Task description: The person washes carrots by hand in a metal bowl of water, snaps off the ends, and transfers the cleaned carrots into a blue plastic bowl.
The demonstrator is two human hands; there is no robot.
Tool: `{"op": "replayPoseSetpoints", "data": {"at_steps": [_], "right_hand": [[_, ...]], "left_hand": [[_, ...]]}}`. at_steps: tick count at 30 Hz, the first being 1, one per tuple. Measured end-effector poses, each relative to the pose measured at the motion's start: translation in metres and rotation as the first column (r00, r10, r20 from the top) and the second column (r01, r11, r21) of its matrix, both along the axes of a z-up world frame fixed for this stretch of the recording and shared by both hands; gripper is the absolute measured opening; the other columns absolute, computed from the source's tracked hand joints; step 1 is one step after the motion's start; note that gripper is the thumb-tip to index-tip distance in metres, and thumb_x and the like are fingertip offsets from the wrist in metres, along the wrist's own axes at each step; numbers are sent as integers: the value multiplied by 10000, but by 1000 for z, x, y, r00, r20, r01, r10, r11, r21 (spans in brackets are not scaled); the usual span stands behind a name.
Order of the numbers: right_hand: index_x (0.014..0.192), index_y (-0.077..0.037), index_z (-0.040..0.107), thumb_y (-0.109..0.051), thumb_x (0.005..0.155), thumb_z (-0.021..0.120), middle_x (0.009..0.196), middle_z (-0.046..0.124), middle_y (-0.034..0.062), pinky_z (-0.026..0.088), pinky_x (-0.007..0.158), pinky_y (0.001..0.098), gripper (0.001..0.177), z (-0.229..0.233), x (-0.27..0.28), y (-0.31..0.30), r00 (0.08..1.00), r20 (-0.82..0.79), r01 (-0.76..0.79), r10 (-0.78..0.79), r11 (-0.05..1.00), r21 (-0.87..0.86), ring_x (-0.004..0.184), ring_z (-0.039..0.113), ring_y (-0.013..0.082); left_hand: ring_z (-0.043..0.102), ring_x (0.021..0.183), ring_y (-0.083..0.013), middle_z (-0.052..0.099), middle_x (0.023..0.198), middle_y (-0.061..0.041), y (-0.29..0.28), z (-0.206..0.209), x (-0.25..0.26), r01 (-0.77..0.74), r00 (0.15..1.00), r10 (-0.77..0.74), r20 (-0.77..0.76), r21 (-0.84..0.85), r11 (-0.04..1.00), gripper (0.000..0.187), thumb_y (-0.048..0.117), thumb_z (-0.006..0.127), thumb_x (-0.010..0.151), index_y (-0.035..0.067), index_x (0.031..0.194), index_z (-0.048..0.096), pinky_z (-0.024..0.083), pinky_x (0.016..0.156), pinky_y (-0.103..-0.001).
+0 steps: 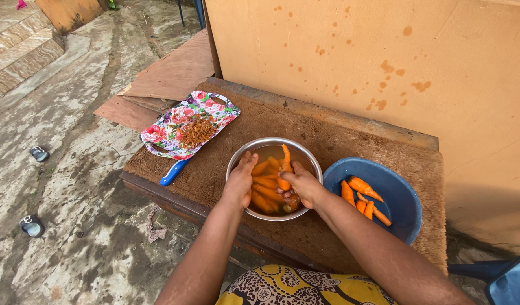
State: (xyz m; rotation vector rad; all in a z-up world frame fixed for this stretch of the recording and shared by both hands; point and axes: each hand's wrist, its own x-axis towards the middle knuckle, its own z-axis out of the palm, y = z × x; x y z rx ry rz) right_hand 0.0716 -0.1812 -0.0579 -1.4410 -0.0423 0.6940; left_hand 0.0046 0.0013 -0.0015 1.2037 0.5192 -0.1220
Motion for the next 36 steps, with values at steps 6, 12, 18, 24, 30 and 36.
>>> {"op": "replayPoseSetpoints", "data": {"at_steps": [6,12,18,24,30,36], "right_hand": [[1500,-53,416,-84,911,618,1278,630,104,597,738,302,624,3,4,10,996,-87,-34,25,994,-104,1055,650,186],[1415,-109,419,-47,861,705,1155,672,99,475,537,237,626,15,-5,7,999,-20,-48,48,999,-19,870,645,144],[1106,-12,640,-285,945,726,703,625,102,418,389,248,328,19,-15,5,978,168,-114,120,992,-45,477,558,137],[985,8,698,-526,971,573,671,675,130,458,337,259,548,17,-17,7,975,191,-102,112,993,-62,469,644,147],[1100,-59,681,-509,951,530,743,688,35,414,368,208,497,5,-16,4,979,199,15,-38,994,112,532,613,85],[1102,-5,652,43,891,685,827,572,37,490,637,211,219,-25,1,-15,727,677,168,-119,986,-8,693,530,82]], "left_hand": [[612,1289,-309,632,1432,-215,5,-17,13,227,922,-104,374,-303,925,516,319,406,1092,-36,1440,543,469,1110,-457],[654,1182,-209,704,1243,-96,2,-25,4,53,913,-41,405,-20,998,407,263,454,1059,70,1391,588,509,1044,-386],[627,989,-110,664,1088,1,-7,-45,12,87,922,-131,364,135,987,542,150,647,924,246,1429,476,537,919,-255],[548,680,-61,676,787,27,-7,-56,11,52,879,-146,454,213,976,284,300,654,1014,28,1015,734,498,644,-234],[581,648,-55,706,808,23,-11,-49,2,-194,790,-30,613,295,936,252,282,657,998,39,1010,723,494,594,-206],[586,606,-87,673,749,-49,2,-55,2,-340,720,308,622,-70,938,235,261,659,1033,31,1040,710,509,580,-233]]}}
